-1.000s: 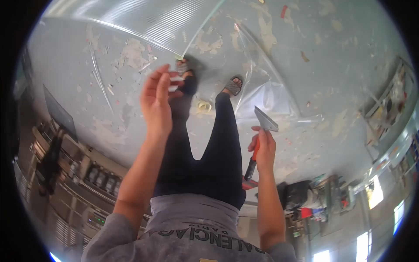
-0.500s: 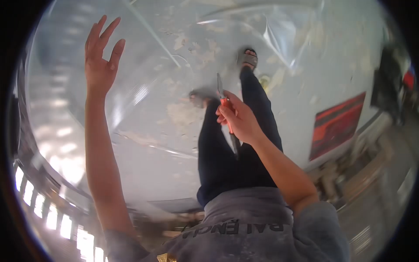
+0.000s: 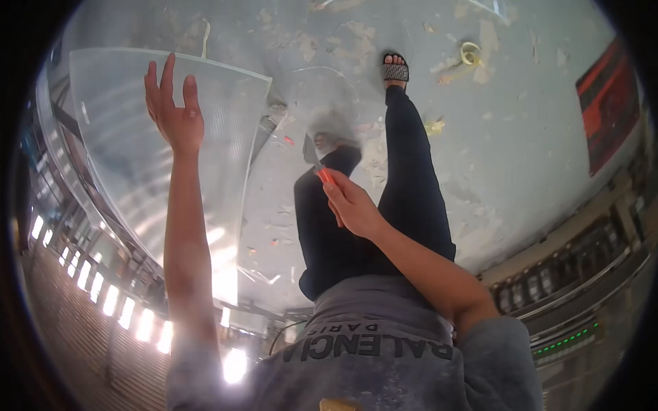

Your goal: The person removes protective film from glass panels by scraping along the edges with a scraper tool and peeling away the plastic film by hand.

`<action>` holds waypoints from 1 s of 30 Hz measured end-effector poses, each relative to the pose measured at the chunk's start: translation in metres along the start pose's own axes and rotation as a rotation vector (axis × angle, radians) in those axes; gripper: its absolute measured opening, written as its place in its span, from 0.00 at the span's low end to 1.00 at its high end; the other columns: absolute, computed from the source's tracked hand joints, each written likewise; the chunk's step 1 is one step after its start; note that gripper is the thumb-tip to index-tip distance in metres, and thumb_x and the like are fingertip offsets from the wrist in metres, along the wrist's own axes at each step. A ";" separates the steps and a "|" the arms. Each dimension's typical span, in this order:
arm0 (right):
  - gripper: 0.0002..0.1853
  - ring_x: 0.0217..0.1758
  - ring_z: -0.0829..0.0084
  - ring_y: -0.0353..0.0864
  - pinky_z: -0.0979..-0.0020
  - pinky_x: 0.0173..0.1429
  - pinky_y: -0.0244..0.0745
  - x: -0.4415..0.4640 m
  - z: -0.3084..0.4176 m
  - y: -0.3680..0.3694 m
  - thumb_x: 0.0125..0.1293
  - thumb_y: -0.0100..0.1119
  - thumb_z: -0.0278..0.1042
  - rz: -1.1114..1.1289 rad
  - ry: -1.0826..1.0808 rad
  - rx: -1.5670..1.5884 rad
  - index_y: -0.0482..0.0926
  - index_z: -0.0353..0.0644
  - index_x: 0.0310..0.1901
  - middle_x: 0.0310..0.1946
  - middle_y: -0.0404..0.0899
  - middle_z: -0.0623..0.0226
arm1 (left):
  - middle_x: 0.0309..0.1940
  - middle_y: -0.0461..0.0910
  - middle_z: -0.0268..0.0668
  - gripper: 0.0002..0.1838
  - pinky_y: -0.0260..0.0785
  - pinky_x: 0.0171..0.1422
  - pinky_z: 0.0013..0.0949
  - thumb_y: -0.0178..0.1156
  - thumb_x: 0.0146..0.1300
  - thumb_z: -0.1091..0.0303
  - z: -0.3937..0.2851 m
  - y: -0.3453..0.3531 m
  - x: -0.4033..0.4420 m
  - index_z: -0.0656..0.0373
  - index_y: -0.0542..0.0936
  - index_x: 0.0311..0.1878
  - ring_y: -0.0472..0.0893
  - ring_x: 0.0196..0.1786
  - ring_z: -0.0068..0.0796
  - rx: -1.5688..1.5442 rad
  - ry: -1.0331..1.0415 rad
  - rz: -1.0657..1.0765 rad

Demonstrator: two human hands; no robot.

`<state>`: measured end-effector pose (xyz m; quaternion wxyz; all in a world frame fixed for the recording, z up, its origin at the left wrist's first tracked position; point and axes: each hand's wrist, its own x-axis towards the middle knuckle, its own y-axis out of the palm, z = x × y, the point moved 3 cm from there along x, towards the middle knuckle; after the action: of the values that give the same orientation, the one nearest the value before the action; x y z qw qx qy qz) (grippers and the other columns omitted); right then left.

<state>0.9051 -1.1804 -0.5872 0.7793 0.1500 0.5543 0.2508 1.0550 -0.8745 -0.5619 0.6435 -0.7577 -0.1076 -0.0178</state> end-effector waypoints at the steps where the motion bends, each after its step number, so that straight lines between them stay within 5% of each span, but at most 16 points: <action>1: 0.23 0.21 0.84 0.66 0.79 0.29 0.68 0.003 -0.004 0.007 0.80 0.42 0.45 -0.014 -0.026 0.021 0.66 0.41 0.68 0.25 0.67 0.75 | 0.72 0.62 0.41 0.25 0.47 0.77 0.55 0.57 0.70 0.50 -0.001 0.000 -0.002 0.41 0.73 0.68 0.59 0.76 0.50 0.013 -0.005 -0.007; 4: 0.23 0.23 0.84 0.68 0.80 0.31 0.68 0.027 -0.002 0.033 0.80 0.42 0.44 -0.100 -0.277 0.110 0.66 0.42 0.69 0.25 0.66 0.76 | 0.72 0.63 0.42 0.24 0.47 0.77 0.53 0.57 0.70 0.51 0.002 -0.002 -0.003 0.42 0.73 0.68 0.59 0.75 0.50 -0.002 0.038 -0.039; 13: 0.25 0.27 0.82 0.70 0.78 0.36 0.67 0.064 0.011 0.074 0.79 0.45 0.45 -0.312 -0.535 -0.038 0.65 0.45 0.72 0.24 0.70 0.73 | 0.70 0.66 0.47 0.23 0.52 0.74 0.52 0.55 0.73 0.53 0.013 0.003 -0.006 0.46 0.74 0.68 0.62 0.74 0.51 -0.047 0.105 -0.068; 30: 0.22 0.31 0.58 0.80 0.65 0.42 0.72 0.055 0.049 0.053 0.77 0.45 0.46 -0.321 -0.461 -0.152 0.70 0.49 0.67 0.30 0.80 0.55 | 0.67 0.71 0.47 0.22 0.53 0.74 0.47 0.50 0.76 0.58 0.008 0.005 0.000 0.57 0.73 0.68 0.61 0.75 0.49 -0.080 0.212 -0.052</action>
<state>0.9531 -1.1041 -0.5867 0.9235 0.0546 0.3587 0.1247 1.0556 -0.8675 -0.5681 0.6199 -0.7735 -0.0581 -0.1187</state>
